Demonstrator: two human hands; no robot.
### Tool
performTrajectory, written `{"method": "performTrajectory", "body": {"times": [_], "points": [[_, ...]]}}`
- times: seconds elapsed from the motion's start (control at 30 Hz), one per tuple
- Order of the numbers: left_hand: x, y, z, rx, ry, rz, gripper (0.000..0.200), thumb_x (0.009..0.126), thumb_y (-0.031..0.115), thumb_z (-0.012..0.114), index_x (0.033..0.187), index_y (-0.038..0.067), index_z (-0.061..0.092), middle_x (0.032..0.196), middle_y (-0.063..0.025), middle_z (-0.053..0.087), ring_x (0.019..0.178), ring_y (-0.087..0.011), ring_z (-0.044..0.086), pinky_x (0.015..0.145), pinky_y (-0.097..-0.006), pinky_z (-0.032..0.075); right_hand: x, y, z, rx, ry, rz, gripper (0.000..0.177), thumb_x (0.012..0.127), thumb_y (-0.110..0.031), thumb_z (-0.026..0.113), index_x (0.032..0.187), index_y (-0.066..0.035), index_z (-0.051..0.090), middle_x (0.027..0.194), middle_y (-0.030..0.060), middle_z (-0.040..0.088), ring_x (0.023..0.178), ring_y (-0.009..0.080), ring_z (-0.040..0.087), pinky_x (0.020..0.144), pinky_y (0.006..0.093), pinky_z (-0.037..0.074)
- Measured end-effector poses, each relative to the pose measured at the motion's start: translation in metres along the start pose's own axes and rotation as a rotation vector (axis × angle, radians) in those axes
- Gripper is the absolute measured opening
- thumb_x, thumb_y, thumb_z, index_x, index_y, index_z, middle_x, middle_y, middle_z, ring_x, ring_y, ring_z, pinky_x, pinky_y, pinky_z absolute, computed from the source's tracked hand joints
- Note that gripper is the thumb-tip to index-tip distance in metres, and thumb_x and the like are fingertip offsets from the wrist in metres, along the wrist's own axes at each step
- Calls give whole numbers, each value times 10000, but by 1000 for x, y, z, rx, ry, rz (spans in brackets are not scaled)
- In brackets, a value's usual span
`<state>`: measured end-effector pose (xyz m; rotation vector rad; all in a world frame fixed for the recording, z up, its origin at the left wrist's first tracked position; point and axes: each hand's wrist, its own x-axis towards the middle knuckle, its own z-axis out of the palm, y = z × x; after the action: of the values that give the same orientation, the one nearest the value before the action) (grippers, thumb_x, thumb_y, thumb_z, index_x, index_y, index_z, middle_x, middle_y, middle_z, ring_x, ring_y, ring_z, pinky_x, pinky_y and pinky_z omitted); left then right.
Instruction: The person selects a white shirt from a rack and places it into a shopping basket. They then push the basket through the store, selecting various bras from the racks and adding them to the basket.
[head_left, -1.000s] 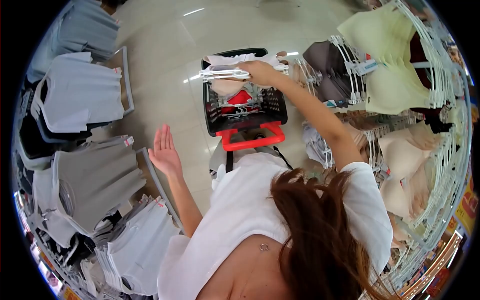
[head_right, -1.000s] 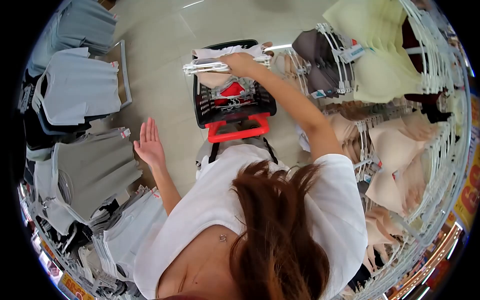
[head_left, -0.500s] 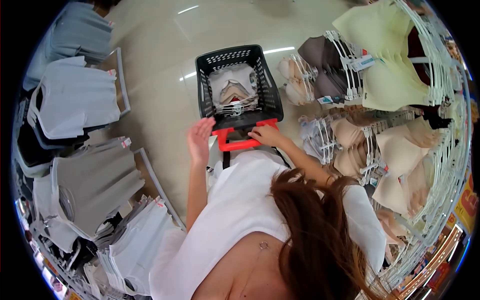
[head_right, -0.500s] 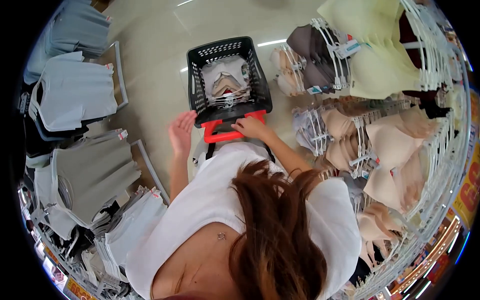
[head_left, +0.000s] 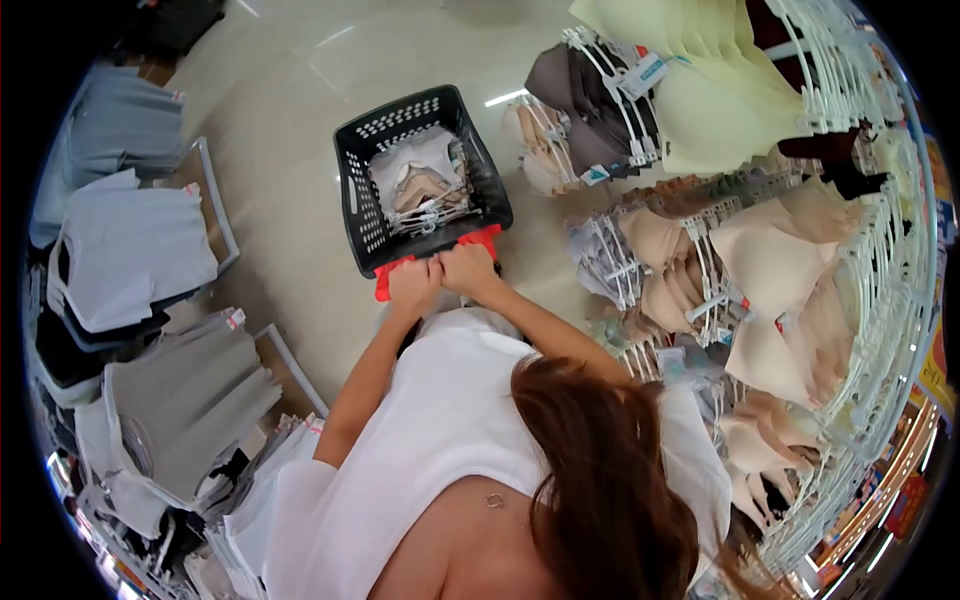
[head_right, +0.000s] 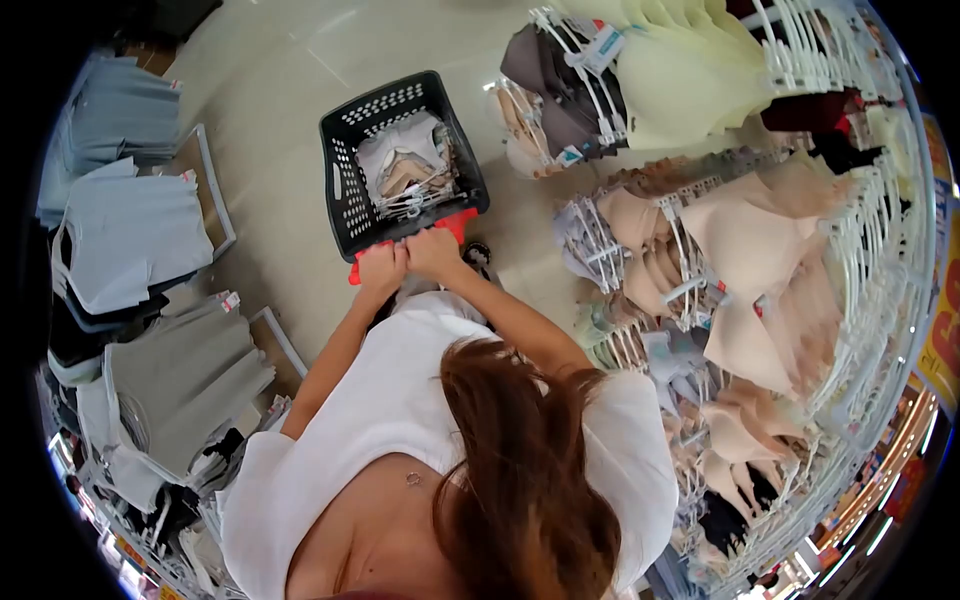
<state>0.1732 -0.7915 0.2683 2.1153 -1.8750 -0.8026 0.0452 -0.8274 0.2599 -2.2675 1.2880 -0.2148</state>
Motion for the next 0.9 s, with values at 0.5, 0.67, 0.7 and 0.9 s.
{"method": "performTrajectory", "body": {"times": [0.5, 0.67, 0.7, 0.9], "points": [[164, -68, -74, 63, -62, 253, 392, 851, 302, 422, 684, 18, 633, 633, -211, 585, 612, -378, 582, 611, -476, 455, 174, -10, 0, -9, 42, 200, 309, 721, -319, 507, 599, -75, 652, 601, 164, 611, 571, 316, 622, 529, 417, 493], [230, -89, -99, 124, -105, 382, 380, 845, 315, 447, 672, 39, 641, 609, -186, 586, 604, -357, 584, 595, -451, 459, 229, -10, 3, 90, 136, 322, 287, 712, -300, 520, 639, -55, 652, 631, 159, 619, 603, 330, 621, 563, 431, 494], [242, -90, -104, 129, -118, 404, 374, 843, 319, 456, 665, 49, 643, 598, -173, 586, 604, -348, 587, 588, -443, 461, 237, -7, 1, 93, 148, 343, 287, 712, -300, 520, 639, -55, 652, 631, 159, 619, 603, 330, 621, 563, 431, 494], [314, -92, -111, 178, -78, 540, 409, 848, 403, 485, 680, 79, 671, 575, -155, 581, 572, -334, 583, 549, -422, 462, 257, 14, -31, 778, 602, 221, 154, 714, -101, 582, 838, -11, 593, 855, 141, 629, 783, 292, 614, 678, 373, 486]]}}
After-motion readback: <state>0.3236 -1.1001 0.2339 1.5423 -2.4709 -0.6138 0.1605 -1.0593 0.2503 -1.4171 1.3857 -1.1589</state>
